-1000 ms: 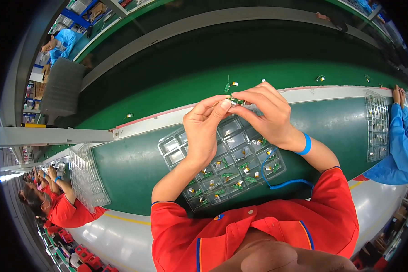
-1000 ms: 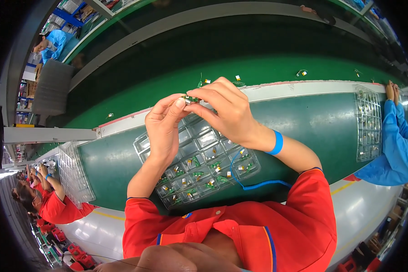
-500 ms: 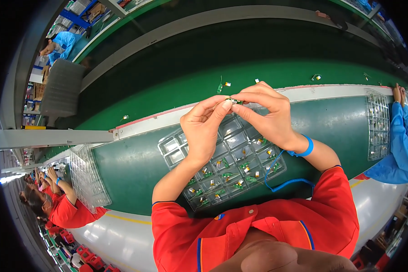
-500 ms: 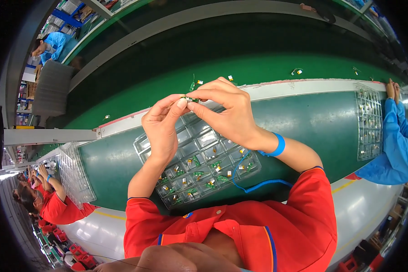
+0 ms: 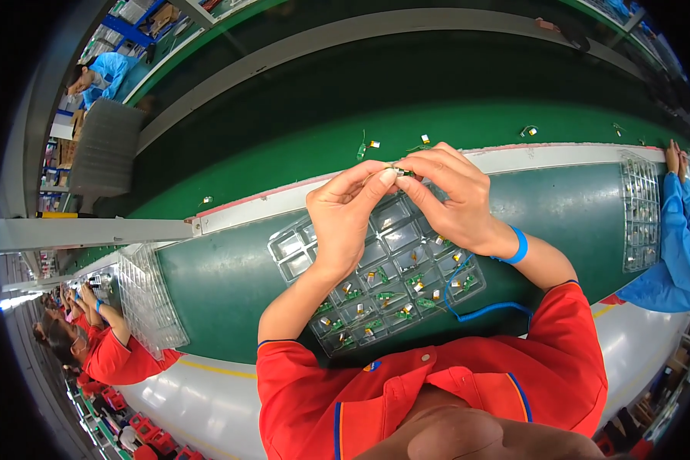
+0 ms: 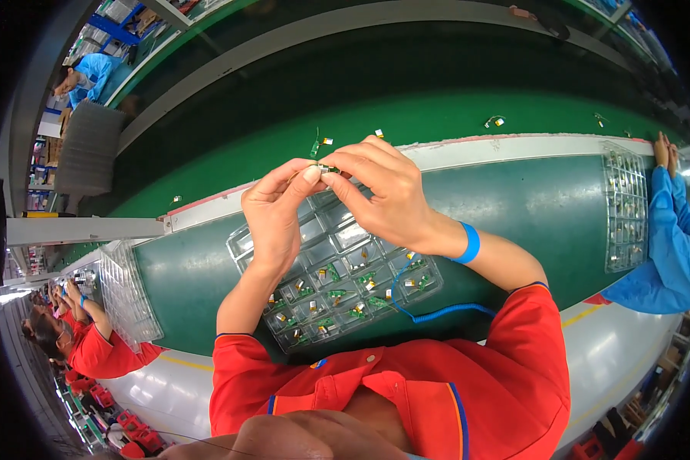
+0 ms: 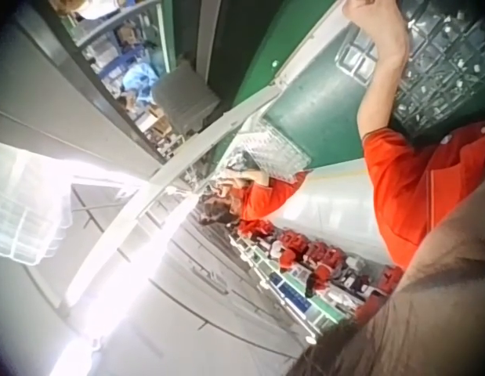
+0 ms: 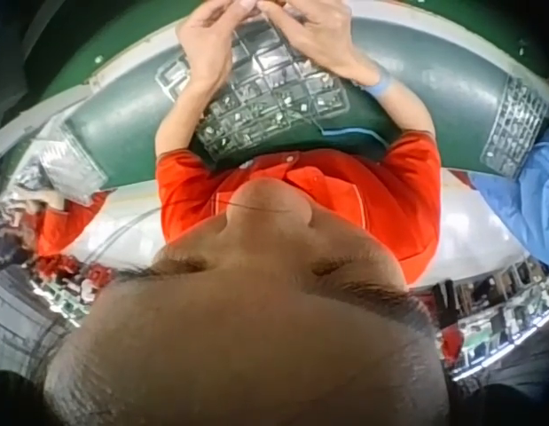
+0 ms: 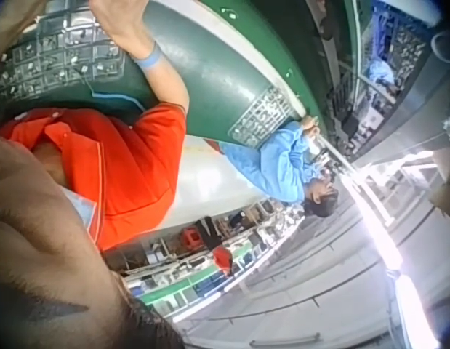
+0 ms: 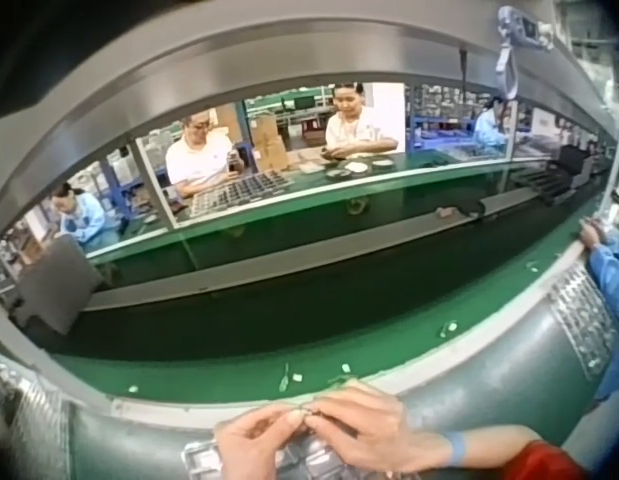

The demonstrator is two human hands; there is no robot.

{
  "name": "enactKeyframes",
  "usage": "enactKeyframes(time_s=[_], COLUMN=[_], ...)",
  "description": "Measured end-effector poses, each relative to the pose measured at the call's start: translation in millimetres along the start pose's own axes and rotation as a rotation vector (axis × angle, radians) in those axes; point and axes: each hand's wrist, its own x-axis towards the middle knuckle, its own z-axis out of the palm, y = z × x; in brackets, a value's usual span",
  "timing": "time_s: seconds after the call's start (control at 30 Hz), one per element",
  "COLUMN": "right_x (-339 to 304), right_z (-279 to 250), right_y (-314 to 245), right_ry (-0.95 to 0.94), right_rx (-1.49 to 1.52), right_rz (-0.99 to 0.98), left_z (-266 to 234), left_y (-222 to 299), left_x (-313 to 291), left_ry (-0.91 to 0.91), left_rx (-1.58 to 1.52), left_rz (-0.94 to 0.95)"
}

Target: The person assembles small electronic components by hand, then places them into a component tray.

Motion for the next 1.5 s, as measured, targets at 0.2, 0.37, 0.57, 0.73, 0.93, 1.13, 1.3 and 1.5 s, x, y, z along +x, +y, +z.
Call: enactKeyframes(time_s=[0.2, 0.37, 0.57, 0.73, 0.93, 1.13, 1.3, 1.5], right_x=[16, 10, 6, 1, -2, 15, 32, 37], right_z=[-5, -16, -5, -1, 11, 19, 34, 43], right_y=[19, 87, 82, 63, 62, 39, 19, 2], right_ry=[-0.102, -0.241, -0.29, -0.297, -0.238, -0.208, -0.051, 0.039], right_rx=[-0.045, -0.363, -0.379, -0.337, -0.234, 0.264, 0.19, 0.002], right_rz=[0.1, 0.227, 0.168, 0.1, 0.162, 0.532, 0.346, 0.011], left_z=[-33, -82, -76, -72, -71, -38, -51, -63], left_y=[3, 22, -21, -51, -41, 0, 8, 23], left_x=[39, 69, 81, 101, 94, 52, 42, 41], left_ry=[0.004, 0.166, -0.038, -0.193, -0.138, -0.198, -0.131, -0.134], left_rx=[0.425, 1.348, 1.321, 1.291, 1.003, 0.491, 0.205, 0.037], left_rz=[0.104, 0.183, 0.239, 0.03, -0.079, -0.132, -0.149, -0.161])
